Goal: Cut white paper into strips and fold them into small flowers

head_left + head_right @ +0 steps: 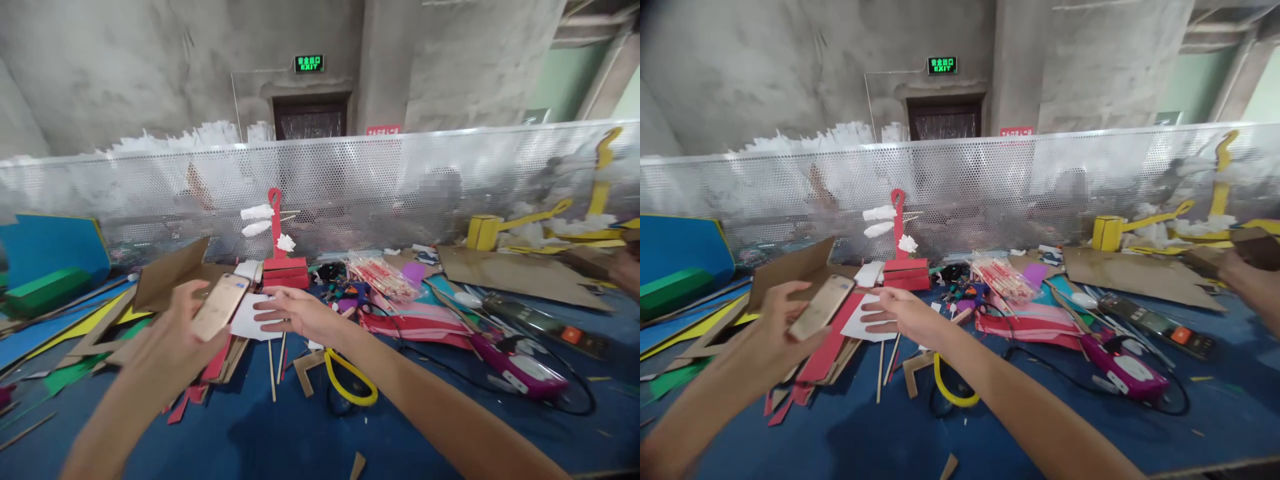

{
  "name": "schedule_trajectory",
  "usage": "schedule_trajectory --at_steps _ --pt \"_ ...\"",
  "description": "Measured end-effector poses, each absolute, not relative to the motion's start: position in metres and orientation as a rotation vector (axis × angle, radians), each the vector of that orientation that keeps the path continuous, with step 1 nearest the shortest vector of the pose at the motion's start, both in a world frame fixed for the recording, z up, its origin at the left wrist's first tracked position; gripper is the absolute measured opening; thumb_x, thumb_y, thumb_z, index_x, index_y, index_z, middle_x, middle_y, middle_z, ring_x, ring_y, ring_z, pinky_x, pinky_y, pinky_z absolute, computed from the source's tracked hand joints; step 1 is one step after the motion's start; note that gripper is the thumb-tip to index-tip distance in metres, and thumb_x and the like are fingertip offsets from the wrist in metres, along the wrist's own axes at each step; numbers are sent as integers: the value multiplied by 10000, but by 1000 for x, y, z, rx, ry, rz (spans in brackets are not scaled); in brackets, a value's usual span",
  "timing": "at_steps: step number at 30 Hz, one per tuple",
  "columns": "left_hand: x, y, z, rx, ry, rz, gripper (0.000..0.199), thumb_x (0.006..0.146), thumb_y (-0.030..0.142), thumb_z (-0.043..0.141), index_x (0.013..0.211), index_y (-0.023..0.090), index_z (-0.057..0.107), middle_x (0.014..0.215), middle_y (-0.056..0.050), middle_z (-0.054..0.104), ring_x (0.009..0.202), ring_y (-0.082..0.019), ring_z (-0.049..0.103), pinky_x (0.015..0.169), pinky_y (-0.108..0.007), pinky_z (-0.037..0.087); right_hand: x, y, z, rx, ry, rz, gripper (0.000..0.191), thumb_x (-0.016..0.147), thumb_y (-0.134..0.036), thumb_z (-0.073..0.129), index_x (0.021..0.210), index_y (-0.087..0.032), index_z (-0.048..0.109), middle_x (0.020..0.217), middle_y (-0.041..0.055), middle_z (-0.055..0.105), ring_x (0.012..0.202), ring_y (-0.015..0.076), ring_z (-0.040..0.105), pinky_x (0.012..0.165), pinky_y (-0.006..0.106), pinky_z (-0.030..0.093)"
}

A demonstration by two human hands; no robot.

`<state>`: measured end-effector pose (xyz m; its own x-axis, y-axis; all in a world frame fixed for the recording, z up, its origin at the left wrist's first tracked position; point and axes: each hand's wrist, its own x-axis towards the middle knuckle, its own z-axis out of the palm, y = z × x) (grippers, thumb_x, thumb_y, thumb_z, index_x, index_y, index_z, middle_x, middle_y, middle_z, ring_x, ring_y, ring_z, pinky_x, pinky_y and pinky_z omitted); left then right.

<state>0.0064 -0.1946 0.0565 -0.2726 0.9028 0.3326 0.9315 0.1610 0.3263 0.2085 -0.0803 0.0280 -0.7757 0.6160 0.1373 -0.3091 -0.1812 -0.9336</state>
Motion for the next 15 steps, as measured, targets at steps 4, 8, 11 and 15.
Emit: schedule_trajectory --at_steps 4,8,11,15 --pt "70 -138 71 -2019 -2020 -804 562 770 358 548 1275 283 312 1157 -84 601 1002 -310 598 768 -392 457 216 -62 37 -376 -1249 1819 154 930 -220 473 1032 -148 563 962 103 688 836 177 679 890 405 500" --pt "102 -87 61 -2089 -1740 -906 586 767 273 564 1296 233 315 1149 -108 573 1083 -296 538 879 -392 416 238 -28 43 -543 -1166 1609 172 883 -109 490 1025 -164 571 838 63 711 723 151 683 840 374 519" --pt "116 -53 54 -2069 -1666 -936 607 768 277 578 1309 213 311 1152 -121 550 1102 -297 515 920 -398 392 252 -4 47 -616 -1180 1515 184 894 -91 452 1005 -152 585 829 71 716 701 143 681 800 346 534" --pt "129 -17 56 -2076 -1624 -928 599 806 330 566 1325 203 298 1184 -138 527 1142 -303 482 947 -405 370 259 32 51 -743 -1218 1363 177 879 -74 465 983 -142 592 835 86 720 698 143 681 744 327 553"
